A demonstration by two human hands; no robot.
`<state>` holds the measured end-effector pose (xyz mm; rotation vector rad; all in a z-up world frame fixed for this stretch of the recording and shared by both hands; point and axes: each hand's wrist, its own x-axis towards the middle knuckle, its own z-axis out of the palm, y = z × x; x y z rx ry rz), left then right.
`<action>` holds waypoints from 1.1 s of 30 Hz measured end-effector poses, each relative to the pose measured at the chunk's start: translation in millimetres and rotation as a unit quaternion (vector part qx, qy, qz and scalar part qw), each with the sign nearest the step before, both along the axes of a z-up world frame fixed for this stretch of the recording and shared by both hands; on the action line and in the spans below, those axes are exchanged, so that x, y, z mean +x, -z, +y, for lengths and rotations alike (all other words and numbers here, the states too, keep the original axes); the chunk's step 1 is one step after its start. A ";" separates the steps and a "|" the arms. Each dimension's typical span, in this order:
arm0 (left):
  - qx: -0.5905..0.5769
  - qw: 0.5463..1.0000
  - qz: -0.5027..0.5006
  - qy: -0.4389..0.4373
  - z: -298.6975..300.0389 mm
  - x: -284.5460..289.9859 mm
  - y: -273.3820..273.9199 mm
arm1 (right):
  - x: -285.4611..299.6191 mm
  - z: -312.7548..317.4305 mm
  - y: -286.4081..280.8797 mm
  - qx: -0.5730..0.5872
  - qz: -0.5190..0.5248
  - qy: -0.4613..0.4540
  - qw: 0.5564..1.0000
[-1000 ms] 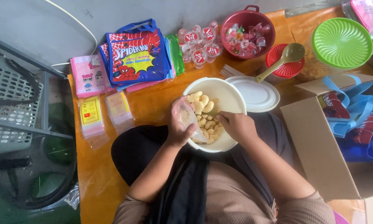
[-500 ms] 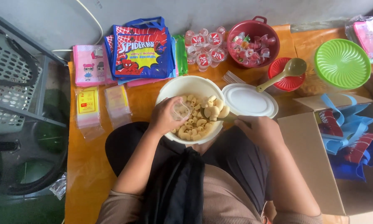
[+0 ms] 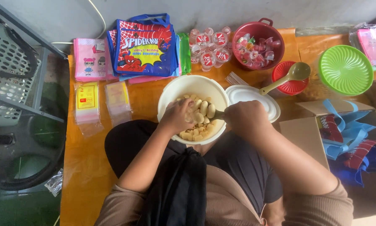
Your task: The person is sitting on the floor and manually filling small plastic bags with snacks from a bowl, occasionally using a spoon.
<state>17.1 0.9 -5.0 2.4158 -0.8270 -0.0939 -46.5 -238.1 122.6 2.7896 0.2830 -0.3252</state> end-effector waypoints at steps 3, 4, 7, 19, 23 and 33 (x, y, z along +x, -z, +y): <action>0.004 0.999 -0.032 0.002 -0.1 -1.4 7.4 | 16.9 11.5 16.7 -0.016 -0.011 -0.056 0.998; 0.004 0.999 -0.032 0.001 0.5 -1.3 7.7 | 24.1 15.2 24.1 -0.015 -0.011 -0.056 0.998; -0.012 0.999 -0.037 0.009 2.5 0.6 11.6 | 41.2 33.3 21.1 -0.047 -0.008 -0.106 0.993; 0.046 0.995 0.086 -0.003 -2.1 10.2 38.1 | 51.2 102.0 -27.5 -0.111 0.169 -0.031 0.979; 0.048 0.991 0.119 -0.041 -0.1 12.0 35.4 | 47.1 114.9 -44.3 -0.106 0.143 -0.049 0.983; -0.167 0.954 0.235 -0.078 6.6 8.1 -3.0 | 28.0 69.6 -67.2 -0.068 0.052 -0.053 0.995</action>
